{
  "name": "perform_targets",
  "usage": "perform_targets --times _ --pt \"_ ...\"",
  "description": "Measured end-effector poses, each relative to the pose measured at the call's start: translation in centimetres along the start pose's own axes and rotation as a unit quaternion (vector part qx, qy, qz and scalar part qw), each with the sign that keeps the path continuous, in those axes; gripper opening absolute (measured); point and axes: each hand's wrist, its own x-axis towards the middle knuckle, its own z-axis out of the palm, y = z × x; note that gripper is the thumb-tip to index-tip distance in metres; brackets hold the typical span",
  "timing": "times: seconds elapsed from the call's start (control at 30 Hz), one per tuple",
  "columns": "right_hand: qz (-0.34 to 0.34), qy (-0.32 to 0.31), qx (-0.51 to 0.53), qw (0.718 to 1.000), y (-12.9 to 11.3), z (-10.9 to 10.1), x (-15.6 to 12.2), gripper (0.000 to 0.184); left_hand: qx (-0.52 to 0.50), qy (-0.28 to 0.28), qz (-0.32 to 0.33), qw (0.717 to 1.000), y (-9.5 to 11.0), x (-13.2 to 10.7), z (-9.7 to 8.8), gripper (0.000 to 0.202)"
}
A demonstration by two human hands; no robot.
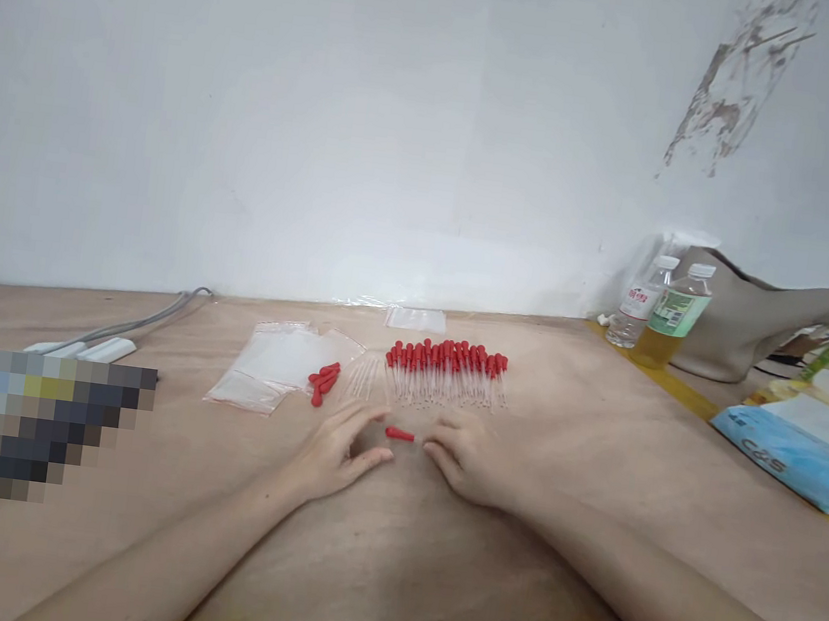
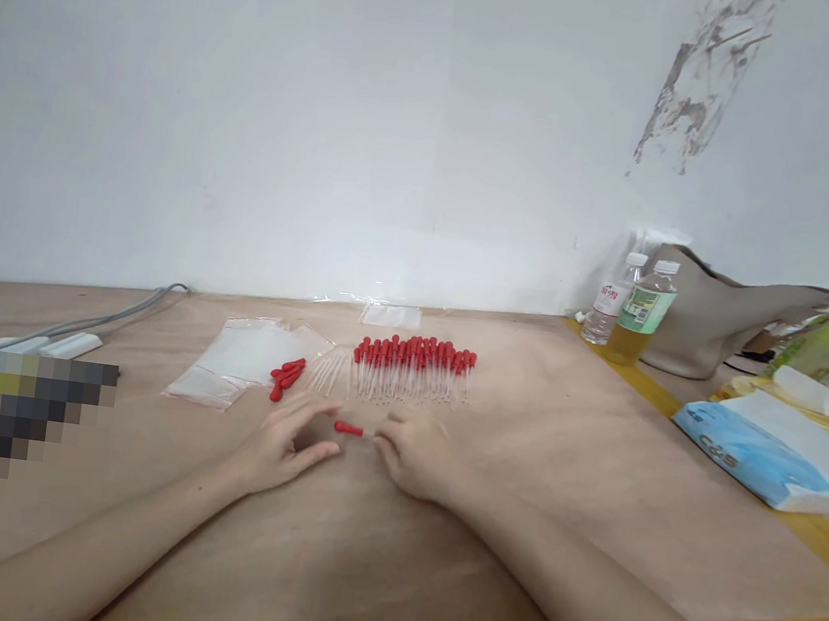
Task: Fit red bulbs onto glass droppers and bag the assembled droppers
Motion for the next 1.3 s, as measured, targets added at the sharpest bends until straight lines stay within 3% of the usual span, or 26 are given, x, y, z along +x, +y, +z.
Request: perform_targets --times 0.13,0.23,0.37,0.57,0.8,1.1,1.3 --pt "0.164 0.007 0.098 0.982 1.9 -0.7 2.2 0.022 0.131 0.108 -0.084 0.982 -3.0 0.3 -1.3 0.024" --pt "0.256 -0.014 0.118 0.959 2.5 -0.4 5.1 0.027 0.190 0.135 -0.153 0.960 -5.4 0.2 -1.9 0.022" --pt "0.303 -0.016 0.082 0.949 1.7 1.9 9.2 0.028 0.183 0.120 -0.198 0.955 -6.9 -0.2 -1.9 0.025" --pt "0.371 -0.009 0.007 0.929 0.3 5.3 13.2 0.024 0.119 0.092 -0.227 0.962 -6.6 -0.5 -1.7 0.022" --pt "0.371 -0.017 -0.048 0.927 -0.4 5.8 13.5 0.036 0.081 0.103 -0.244 0.961 -6.8 -0.6 -1.8 0.020" --pt "0.341 -0.065 -0.087 0.934 -1.2 5.0 13.3 0.021 0.098 0.102 -0.230 0.963 -7.0 -0.3 -1.7 0.014" --pt "0.330 -0.101 -0.096 0.934 -1.9 5.3 13.7 0.023 0.098 0.125 -0.218 0.963 -6.5 -0.6 -1.6 0.013"
